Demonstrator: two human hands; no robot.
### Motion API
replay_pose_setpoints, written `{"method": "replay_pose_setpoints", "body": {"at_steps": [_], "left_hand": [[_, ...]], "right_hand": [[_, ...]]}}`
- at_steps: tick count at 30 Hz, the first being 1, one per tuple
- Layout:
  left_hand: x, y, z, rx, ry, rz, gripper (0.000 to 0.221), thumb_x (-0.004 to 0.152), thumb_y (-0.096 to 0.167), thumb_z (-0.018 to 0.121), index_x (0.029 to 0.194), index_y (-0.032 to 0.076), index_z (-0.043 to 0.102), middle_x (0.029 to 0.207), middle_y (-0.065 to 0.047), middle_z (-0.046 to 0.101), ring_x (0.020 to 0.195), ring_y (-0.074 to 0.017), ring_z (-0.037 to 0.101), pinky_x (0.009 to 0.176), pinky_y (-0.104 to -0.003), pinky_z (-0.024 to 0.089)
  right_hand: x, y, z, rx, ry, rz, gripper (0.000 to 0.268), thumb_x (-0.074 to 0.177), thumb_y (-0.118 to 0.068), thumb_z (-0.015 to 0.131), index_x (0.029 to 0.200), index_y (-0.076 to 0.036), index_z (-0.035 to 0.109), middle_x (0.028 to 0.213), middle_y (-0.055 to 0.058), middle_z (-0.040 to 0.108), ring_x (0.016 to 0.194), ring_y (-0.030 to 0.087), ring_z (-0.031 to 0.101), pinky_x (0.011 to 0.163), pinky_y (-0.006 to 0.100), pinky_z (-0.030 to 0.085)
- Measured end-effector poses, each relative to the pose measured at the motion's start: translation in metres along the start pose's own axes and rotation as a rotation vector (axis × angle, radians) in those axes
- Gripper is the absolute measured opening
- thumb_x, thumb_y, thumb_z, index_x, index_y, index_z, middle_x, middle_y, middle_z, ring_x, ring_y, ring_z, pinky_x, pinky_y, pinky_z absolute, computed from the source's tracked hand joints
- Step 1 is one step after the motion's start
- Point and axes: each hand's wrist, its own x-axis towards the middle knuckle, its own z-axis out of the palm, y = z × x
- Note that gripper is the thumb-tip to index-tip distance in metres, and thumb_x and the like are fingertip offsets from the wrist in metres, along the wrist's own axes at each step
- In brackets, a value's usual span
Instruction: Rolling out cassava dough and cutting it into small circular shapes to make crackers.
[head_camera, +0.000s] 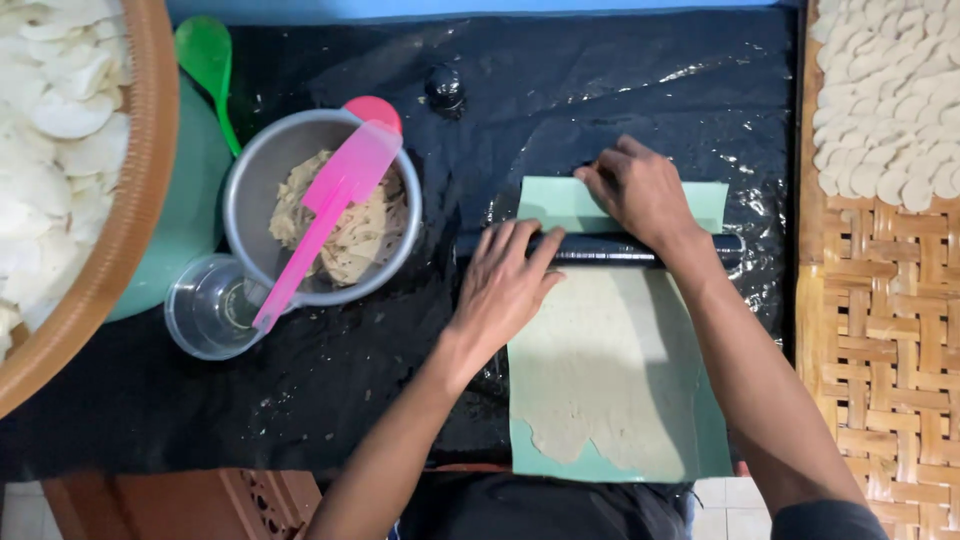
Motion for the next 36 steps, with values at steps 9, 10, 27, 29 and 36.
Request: {"method": "replay_pose_setpoints", "body": {"at_steps": [9, 10, 27, 29, 36], "left_hand": [[0.020, -0.005, -0.029, 0.035, -0.131, 0.028, 0.051, 0.091, 0.029, 0.074, 0.128, -0.002, 0.058, 0.111, -0.016, 0.064, 0.107, -0.0329, 0.059, 0.093, -0.046, 0.046], [0.012, 0.001, -0.027, 0.032, -0.130, 0.029, 0.051, 0.091, 0.029, 0.074, 0.128, -0.002, 0.058, 0.111, -0.016, 0.064, 0.107, -0.0329, 0.059, 0.093, -0.046, 0.046], [-0.003, 0.019, 0.024, 0.194, -0.142, -0.214, 0.080, 0.100, 0.043, 0.059, 0.154, -0.011, 0.036, 0.165, -0.024, 0.031, 0.156, -0.0353, 0.026, 0.124, -0.064, 0.016], [0.023, 0.004, 0.020, 0.216, -0.132, -0.207, 0.078, 0.101, 0.044, 0.056, 0.154, -0.010, 0.035, 0.165, -0.026, 0.029, 0.157, -0.0365, 0.024, 0.124, -0.064, 0.014], [0.087, -0.043, 0.031, 0.240, 0.010, -0.180, 0.079, 0.105, 0.046, 0.052, 0.154, -0.013, 0.033, 0.164, -0.034, 0.020, 0.155, -0.0450, 0.015, 0.124, -0.063, 0.014]], "right_hand": [[-0.051, -0.053, -0.058, 0.052, 0.116, 0.072, 0.018, 0.107, -0.017, 0.069, 0.111, 0.000, 0.071, 0.102, 0.016, 0.064, 0.085, 0.033, 0.066, 0.074, 0.043, 0.054], [-0.062, -0.059, -0.064, 0.049, 0.116, 0.073, 0.018, 0.107, -0.017, 0.069, 0.111, 0.000, 0.071, 0.102, 0.016, 0.064, 0.085, 0.033, 0.066, 0.074, 0.043, 0.054], [-0.087, -0.042, -0.030, -0.268, -0.146, 0.051, 0.059, 0.107, -0.034, 0.044, 0.154, 0.003, 0.044, 0.163, 0.023, 0.040, 0.153, 0.039, 0.034, 0.125, 0.053, 0.024], [-0.062, -0.031, -0.025, -0.289, -0.147, 0.044, 0.059, 0.108, -0.034, 0.043, 0.155, 0.002, 0.044, 0.163, 0.026, 0.037, 0.153, 0.042, 0.030, 0.125, 0.053, 0.022], [0.000, 0.011, -0.012, -0.152, -0.091, 0.050, 0.058, 0.114, -0.033, 0.040, 0.155, 0.009, 0.046, 0.160, 0.040, 0.030, 0.151, 0.053, 0.023, 0.123, 0.056, 0.022]]}}
